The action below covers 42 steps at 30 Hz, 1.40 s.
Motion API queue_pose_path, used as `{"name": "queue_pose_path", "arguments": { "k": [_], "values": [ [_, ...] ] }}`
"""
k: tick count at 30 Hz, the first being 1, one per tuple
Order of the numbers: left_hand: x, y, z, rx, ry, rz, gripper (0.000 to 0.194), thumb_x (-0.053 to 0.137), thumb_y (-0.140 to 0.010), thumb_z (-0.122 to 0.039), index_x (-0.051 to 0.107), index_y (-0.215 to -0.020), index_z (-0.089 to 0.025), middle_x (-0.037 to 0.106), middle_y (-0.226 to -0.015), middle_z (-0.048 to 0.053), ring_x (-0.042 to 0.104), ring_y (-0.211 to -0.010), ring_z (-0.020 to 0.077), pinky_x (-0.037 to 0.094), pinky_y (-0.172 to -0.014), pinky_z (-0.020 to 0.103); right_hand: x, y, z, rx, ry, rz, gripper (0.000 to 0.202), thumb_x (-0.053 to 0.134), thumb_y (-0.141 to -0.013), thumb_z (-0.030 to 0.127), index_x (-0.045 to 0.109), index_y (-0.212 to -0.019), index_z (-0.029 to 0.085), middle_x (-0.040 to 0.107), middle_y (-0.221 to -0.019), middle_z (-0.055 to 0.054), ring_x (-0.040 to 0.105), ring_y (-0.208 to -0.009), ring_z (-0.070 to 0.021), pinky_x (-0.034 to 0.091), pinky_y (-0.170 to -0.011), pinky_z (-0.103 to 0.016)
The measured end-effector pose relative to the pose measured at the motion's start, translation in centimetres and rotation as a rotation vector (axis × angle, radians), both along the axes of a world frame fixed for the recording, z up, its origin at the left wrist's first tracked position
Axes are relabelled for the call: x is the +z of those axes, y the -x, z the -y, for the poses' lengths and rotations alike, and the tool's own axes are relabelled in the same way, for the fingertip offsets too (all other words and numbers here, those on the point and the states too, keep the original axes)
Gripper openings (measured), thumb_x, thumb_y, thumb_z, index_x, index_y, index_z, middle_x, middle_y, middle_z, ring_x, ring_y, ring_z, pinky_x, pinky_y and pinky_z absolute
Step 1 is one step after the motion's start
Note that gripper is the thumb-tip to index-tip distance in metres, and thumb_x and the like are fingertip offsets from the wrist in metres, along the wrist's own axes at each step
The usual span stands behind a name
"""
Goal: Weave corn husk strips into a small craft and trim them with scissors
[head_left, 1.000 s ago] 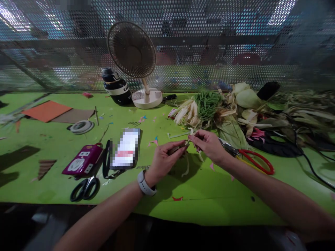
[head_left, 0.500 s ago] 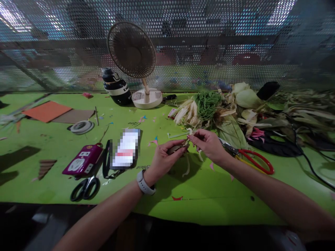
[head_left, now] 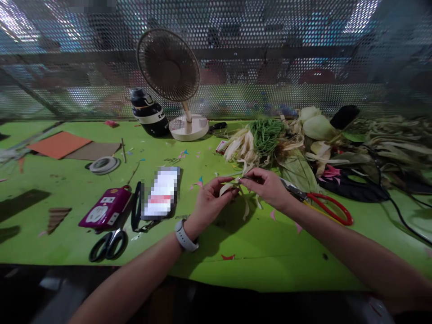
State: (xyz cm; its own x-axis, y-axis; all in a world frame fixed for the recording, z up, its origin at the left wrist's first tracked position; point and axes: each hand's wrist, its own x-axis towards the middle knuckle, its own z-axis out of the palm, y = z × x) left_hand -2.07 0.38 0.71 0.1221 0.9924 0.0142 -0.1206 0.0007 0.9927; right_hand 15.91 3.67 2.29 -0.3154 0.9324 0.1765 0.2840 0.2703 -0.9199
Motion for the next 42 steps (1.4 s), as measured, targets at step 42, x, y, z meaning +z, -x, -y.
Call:
{"name": "queue_pose_path", "arguments": {
  "k": [42],
  "values": [
    [0.3, 0.1, -0.3, 0.032, 0.248, 0.166, 0.030, 0.073, -0.070, -0.042, 0.065, -0.083, -0.016, 0.055, -0.053, -0.005, 0.049, -0.043, 0.0067, 0.046, -0.042, 0.018, 4.2, -10.1, 2.7, -0.094, -0.155, 0.966, 0.016, 0.053, -0.073, 0.034, 0.063, -0.075, 0.021, 0.065, -0.077, -0.006, 0.060, -0.065, -0.0198, 0.039, -0.053, -0.028]
  ]
}}
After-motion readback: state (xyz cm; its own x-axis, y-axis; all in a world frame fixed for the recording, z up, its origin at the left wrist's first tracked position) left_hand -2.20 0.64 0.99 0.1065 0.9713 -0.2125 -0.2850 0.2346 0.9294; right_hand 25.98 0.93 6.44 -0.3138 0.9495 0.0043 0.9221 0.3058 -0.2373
